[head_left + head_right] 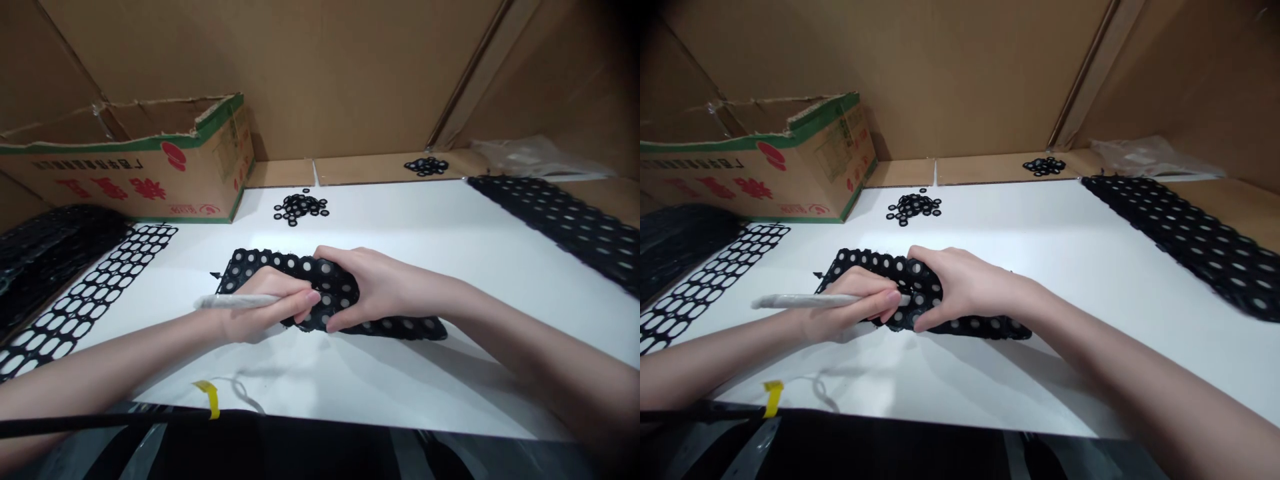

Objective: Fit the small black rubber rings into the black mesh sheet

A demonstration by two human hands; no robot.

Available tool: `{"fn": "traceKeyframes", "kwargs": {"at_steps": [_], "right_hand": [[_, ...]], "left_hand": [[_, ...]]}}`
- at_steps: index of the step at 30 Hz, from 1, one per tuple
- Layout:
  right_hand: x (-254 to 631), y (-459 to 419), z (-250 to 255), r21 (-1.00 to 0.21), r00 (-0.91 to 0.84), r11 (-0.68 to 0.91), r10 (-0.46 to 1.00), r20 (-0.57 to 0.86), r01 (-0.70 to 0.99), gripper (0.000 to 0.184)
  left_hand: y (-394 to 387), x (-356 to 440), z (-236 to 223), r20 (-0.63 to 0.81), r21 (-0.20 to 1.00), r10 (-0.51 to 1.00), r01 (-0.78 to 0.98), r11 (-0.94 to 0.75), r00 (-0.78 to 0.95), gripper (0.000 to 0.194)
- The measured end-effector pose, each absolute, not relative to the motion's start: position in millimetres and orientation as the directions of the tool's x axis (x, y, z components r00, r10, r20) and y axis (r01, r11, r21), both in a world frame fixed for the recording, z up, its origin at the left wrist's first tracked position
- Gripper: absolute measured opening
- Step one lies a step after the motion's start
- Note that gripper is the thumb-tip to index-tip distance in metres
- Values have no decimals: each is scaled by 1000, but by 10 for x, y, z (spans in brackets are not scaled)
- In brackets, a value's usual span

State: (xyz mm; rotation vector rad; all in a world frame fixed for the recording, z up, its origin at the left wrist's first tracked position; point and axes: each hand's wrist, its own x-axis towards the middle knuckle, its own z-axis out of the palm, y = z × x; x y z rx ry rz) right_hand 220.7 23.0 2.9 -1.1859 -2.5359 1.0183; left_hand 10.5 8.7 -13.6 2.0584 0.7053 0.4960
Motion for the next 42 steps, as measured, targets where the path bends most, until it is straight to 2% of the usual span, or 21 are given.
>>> {"fn": "traceKeyframes", "kwargs": {"at_steps": [3, 6, 13, 27, 33, 42], "right_hand": [[2188, 195, 47, -658, -684, 448, 715, -142, 605, 43], [2180, 171, 44, -685, -698, 448, 705, -124, 574, 37], [2194, 172, -11, -688, -668, 446, 741, -75, 572, 50], [2186, 168, -49, -676, -647, 469, 763, -14, 568, 59], [2186, 153, -61, -656, -638, 479, 770, -5, 583, 58], [2165, 152, -26, -651, -654, 477, 756, -38, 590, 56]], "left_hand": [[49, 86, -110, 104, 862, 688, 281, -423, 718, 43], [1, 72, -82, 32, 904, 695, 276, -327, 718, 45], [-32, 94, -95, -20, 891, 660, 313, -328, 751, 43], [-66, 119, -118, -27, 917, 701, 297, -267, 713, 44], [-41, 100, -118, -53, 917, 655, 297, -268, 754, 45], [14, 97, -32, -120, 891, 495, 313, -328, 861, 41]]}}
